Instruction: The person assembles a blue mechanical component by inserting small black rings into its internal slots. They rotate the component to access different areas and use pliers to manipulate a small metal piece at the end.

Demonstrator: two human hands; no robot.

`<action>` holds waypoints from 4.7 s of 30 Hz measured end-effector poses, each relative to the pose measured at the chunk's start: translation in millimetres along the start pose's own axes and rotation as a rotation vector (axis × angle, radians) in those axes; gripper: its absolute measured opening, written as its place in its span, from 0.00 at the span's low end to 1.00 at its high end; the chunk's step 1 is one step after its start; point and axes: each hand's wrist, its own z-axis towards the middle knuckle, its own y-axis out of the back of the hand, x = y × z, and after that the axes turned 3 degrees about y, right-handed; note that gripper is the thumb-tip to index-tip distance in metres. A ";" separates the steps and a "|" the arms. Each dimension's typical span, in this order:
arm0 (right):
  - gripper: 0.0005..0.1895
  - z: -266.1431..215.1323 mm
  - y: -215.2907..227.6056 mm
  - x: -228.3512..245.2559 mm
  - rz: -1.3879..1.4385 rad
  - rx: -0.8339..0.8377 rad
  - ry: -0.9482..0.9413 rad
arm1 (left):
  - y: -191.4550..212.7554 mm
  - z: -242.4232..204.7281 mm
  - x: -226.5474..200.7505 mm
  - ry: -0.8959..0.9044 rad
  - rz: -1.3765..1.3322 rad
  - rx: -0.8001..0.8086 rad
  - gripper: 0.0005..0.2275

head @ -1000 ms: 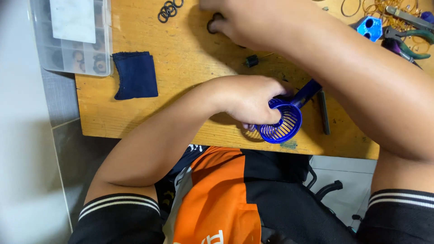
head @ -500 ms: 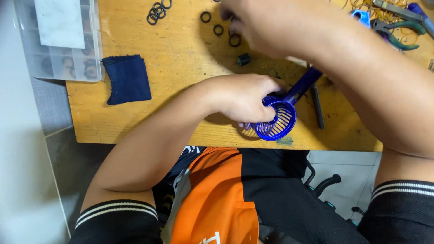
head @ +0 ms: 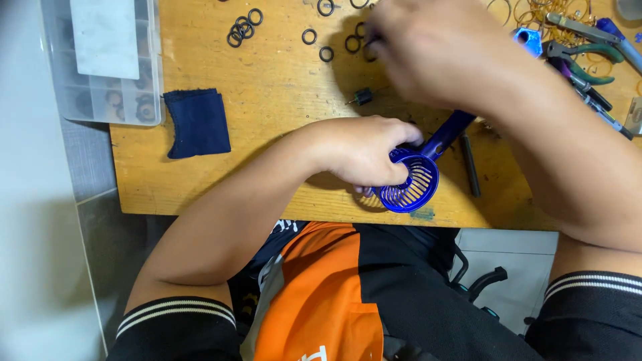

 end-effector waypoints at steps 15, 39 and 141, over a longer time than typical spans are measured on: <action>0.11 -125.9 47.5 34.5 0.413 0.425 -0.490 | 34.0 -33.1 -22.8 0.187 0.047 0.035 0.20; 0.05 -116.5 28.6 54.9 0.607 -0.590 -0.203 | 22.4 -25.4 -12.0 -0.030 -0.771 -0.502 0.18; 0.05 -98.1 9.9 67.6 0.375 -0.814 -0.236 | -29.3 -17.2 -3.9 -0.383 0.006 -1.106 0.23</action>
